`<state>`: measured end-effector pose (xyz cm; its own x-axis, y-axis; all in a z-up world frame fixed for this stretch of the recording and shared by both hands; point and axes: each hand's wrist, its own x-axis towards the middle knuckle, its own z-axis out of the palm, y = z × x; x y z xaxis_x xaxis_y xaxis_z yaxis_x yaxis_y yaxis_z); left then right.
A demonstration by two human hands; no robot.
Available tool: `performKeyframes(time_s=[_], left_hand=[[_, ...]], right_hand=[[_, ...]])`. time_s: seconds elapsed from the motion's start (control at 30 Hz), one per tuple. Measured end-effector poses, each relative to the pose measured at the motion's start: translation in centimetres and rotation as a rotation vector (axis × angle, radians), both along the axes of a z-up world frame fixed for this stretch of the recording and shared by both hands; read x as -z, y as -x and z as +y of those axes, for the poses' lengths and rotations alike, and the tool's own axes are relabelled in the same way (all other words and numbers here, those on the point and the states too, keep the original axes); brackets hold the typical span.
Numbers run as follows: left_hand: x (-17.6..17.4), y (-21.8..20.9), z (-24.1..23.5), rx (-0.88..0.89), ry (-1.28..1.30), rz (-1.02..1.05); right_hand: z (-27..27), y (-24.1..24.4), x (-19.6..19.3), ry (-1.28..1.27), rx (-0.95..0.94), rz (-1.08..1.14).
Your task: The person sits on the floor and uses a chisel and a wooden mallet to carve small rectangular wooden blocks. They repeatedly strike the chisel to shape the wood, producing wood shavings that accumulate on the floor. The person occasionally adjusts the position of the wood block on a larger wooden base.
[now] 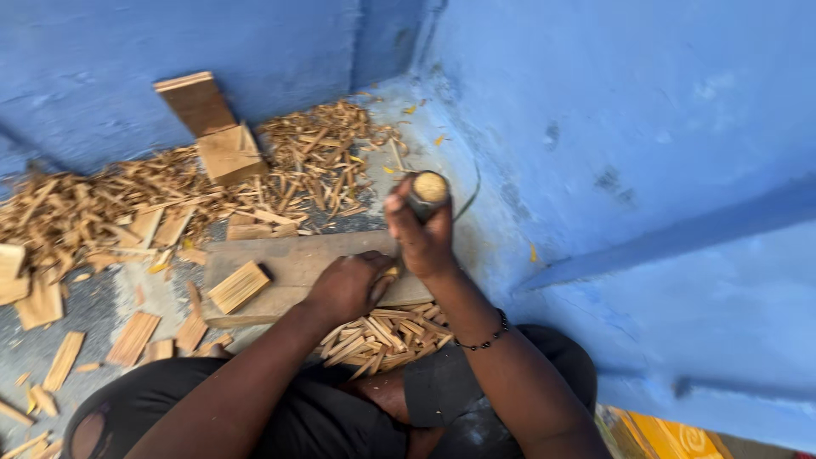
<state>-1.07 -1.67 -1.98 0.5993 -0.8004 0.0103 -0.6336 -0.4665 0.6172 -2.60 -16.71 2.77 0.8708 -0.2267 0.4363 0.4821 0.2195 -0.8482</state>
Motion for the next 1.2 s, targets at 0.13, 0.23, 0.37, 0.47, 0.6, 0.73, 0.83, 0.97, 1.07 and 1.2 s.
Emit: performKeyframes(time_s=[0.13, 0.23, 0.37, 0.47, 0.6, 0.73, 0.83, 0.97, 1.07, 1.2], left_hand=[[0.0, -0.1, -0.1, 0.001, 0.000, 0.012], [-0.1, -0.1, -0.2, 0.006, -0.032, 0.008], [-0.4, 0.0, -0.2, 0.011, -0.044, 0.002], [-0.7, 0.1, -0.2, 0.007, -0.056, 0.017], [-1.2, 0.2, -0.2, -0.004, -0.058, 0.036], [-1.7, 0.3, -0.3, -0.024, -0.120, 0.096], [-1.7, 0.4, -0.2, -0.020, -0.061, 0.064], [-1.6, 0.4, -0.2, -0.025, -0.039, 0.054], [-1.6, 0.5, -0.1, -0.026, -0.012, 0.047], [-1.5, 0.5, -0.2, -0.025, -0.034, 0.055]], right_hand=[[-0.2, 0.1, -0.3, 0.075, 0.018, 0.046], [-0.2, 0.2, -0.4, 0.129, 0.059, 0.058], [-0.1, 0.2, -0.4, 0.187, 0.072, 0.045], [0.0, 0.2, -0.4, 0.216, 0.070, 0.045], [0.1, 0.4, -0.2, 0.246, 0.081, 0.057], [0.1, 0.3, -0.1, 0.259, 0.076, 0.018], [0.2, 0.3, -0.1, 0.257, 0.078, -0.011], [0.1, 0.4, -0.3, 0.185, 0.053, -0.007], [0.0, 0.7, -0.3, 0.192, 0.055, 0.001], [0.0, 0.6, -0.2, 0.195, 0.042, -0.004]])
